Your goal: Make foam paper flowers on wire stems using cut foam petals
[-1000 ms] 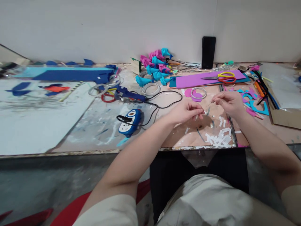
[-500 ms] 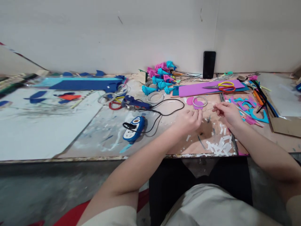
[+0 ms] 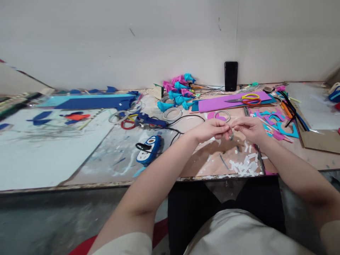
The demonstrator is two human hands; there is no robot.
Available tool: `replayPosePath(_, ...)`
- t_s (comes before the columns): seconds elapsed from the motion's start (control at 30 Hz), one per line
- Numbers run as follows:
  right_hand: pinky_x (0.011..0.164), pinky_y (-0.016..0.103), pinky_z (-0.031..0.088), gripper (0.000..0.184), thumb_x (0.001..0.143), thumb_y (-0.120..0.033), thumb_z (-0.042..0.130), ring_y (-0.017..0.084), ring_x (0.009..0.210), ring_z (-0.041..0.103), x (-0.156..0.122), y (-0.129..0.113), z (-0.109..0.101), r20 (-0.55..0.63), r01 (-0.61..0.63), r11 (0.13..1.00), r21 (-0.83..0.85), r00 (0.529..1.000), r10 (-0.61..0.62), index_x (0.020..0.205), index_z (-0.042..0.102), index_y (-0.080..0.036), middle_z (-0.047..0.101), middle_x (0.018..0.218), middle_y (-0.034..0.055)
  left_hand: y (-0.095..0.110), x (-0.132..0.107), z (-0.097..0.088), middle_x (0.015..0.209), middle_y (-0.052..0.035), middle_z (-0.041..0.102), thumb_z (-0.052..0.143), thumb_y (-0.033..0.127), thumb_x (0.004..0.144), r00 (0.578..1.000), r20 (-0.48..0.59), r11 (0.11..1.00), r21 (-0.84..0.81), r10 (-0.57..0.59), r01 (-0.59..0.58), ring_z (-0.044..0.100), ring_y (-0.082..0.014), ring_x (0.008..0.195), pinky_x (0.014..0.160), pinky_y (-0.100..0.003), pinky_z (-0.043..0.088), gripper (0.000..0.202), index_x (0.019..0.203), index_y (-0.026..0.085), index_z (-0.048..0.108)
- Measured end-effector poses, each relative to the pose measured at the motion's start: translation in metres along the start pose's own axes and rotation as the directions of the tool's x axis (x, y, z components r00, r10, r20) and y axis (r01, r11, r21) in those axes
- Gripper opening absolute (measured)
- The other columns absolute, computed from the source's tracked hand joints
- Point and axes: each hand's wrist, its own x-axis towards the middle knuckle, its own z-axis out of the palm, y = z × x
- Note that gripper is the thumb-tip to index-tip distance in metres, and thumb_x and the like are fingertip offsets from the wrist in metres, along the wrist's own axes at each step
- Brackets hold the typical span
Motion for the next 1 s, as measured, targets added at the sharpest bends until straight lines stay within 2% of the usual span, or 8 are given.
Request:
replayPosePath(0.3,0.072,0.031,0.055,0.011,0.084,-0.032,0.076,0.019,0.077,0.072,0.001,0.004,-0.007,-0.053,-0.063,0.996,-0.063,0.997,0.060,0.082,0.081,-0.023,0.079,0.082,0.0046,-0.005,0.005,0.010,0.069,-0.0073,0.075,0.085,0.048,0.069,0.981,-0.191,1.000,0.021,0.023,-0.019,0.053,-0.0072,0.049,0.049,-0.020,0.040,0.039,0.077,0.011,0.075)
replayPosePath(0.43,0.065,0.028,0.051,0.016,0.080,-0.035,0.077,0.016,0.067,0.066,0.002,-0.003,-0.004,-0.123,-0.216,0.976,-0.018,0.969,0.212,0.079,0.080,-0.020,0.076,0.074,0.0040,-0.004,-0.003,0.021,0.072,-0.0071,0.075,0.066,0.036,0.086,0.941,-0.286,0.931,0.359,0.179,-0.068,0.058,-0.0107,0.052,0.053,-0.023,0.045,0.026,0.080,0.013,0.075)
replayPosePath(0.5,0.059,0.027,0.049,0.019,0.076,-0.037,0.079,0.013,0.059,0.060,0.002,-0.006,-0.001,-0.158,-0.316,0.948,0.043,0.935,0.319,0.076,0.078,-0.017,0.073,0.067,0.0031,-0.004,-0.007,0.028,0.068,-0.0067,0.073,0.056,0.029,0.093,0.876,-0.316,0.717,0.695,0.363,-0.047,0.062,-0.0137,0.057,0.056,-0.026,0.044,0.027,0.078,0.014,0.073)
replayPosePath(0.57,0.053,0.025,0.045,0.027,0.070,-0.042,0.082,0.011,0.053,0.055,0.003,-0.007,0.001,-0.158,-0.418,0.899,0.129,0.887,0.435,0.072,0.076,-0.016,0.070,0.063,0.0030,-0.005,-0.010,0.035,0.063,-0.0070,0.069,0.049,0.021,0.096,0.811,-0.231,0.350,0.936,0.538,0.034,0.062,-0.0166,0.057,0.058,-0.029,0.041,0.031,0.076,0.015,0.072)
replayPosePath(0.63,0.049,0.024,0.042,0.036,0.062,-0.048,0.087,0.009,0.049,0.051,0.003,-0.005,0.002,-0.128,-0.506,0.829,0.238,0.830,0.543,0.067,0.072,-0.015,0.069,0.061,0.0037,-0.007,-0.012,0.041,0.064,-0.0085,0.068,0.042,0.015,0.097,0.795,-0.069,0.015,0.997,0.602,0.075,0.061,-0.0187,0.058,0.058,-0.032,0.040,0.032,0.085,0.013,0.072)
replayPosePath(0.73,0.044,0.022,0.037,0.045,0.050,-0.051,0.093,0.008,0.047,0.047,0.004,0.001,0.003,-0.061,-0.611,0.700,0.369,0.736,0.674,0.063,0.069,-0.016,0.068,0.059,0.0043,-0.009,-0.012,0.045,0.076,-0.0142,0.072,0.036,0.011,0.099,0.807,0.105,-0.217,0.976,0.581,0.029,0.064,-0.0205,0.063,0.061,-0.034,0.042,0.035,0.103,0.008,0.070)
replayPosePath(0.87,0.046,0.023,0.038,0.044,0.052,-0.052,0.092,0.008,0.048,0.047,0.003,0.006,0.004,-0.068,-0.607,0.701,0.375,0.735,0.674,0.065,0.068,-0.017,0.069,0.061,0.0040,-0.011,-0.009,0.043,0.078,-0.0148,0.073,0.035,0.014,0.101,0.824,0.064,-0.178,0.983,0.562,0.046,0.067,-0.0218,0.068,0.064,-0.034,0.043,0.036,0.104,0.008,0.071)
replayPosePath(1.0,0.060,0.029,0.050,0.025,0.073,-0.044,0.081,0.015,0.062,0.061,0.000,0.002,0.000,-0.192,-0.328,0.941,0.087,0.921,0.339,0.074,0.076,-0.020,0.074,0.072,0.0046,-0.008,-0.007,0.034,0.074,-0.0066,0.074,0.044,0.024,0.102,0.821,-0.213,0.282,0.957,0.529,0.067,0.067,-0.0176,0.069,0.064,-0.028,0.045,0.031,0.092,0.017,0.072)
